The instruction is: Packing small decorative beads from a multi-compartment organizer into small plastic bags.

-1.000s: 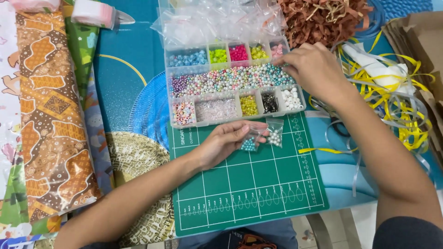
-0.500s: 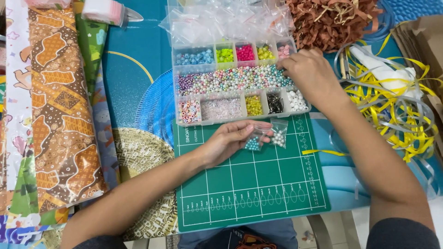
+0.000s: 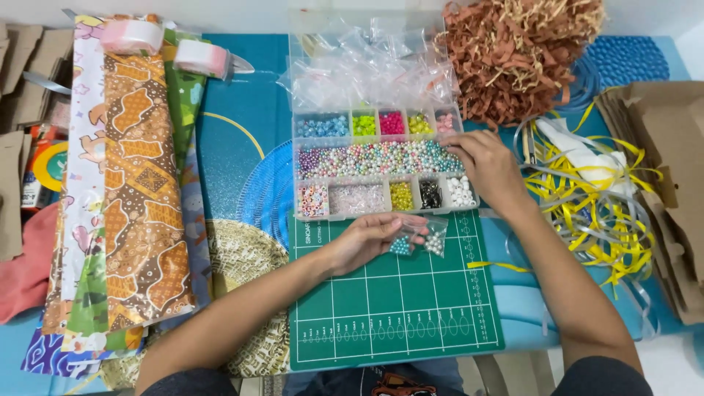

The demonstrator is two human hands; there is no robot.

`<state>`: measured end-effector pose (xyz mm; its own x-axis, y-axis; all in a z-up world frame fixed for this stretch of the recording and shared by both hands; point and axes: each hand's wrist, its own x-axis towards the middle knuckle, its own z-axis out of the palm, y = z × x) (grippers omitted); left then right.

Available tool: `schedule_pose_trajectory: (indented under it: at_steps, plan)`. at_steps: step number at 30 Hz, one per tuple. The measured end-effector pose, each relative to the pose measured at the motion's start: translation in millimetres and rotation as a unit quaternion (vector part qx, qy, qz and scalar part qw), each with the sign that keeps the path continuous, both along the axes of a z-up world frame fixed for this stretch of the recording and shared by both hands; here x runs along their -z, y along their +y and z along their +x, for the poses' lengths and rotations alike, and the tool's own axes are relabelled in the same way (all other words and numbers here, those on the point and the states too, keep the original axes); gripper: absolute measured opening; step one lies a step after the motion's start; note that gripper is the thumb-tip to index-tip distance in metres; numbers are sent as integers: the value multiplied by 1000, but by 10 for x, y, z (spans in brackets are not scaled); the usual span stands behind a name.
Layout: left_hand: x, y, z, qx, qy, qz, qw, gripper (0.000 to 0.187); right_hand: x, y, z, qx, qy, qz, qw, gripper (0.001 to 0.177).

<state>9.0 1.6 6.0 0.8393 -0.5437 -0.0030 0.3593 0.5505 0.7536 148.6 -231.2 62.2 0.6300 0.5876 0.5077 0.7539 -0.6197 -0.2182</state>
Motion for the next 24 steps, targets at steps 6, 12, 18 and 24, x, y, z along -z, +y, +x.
schedule_pose_trajectory:
  at_steps: [6,12,18,24]
  plan:
    - [19,9,12,17,-3,-6,1000,49,85,-55,59,29,-6,-16,999,7]
    - [60,81,-3,18,3,-3,1000,49,136,-12,85,32,28,23,999,8]
    - [93,64,-12,16,20,-21,999,51,139,20,57,31,53,75,995,10]
    - [44,66,-15,15,39,-28,999,54,76,10,14,32,56,176,982,8]
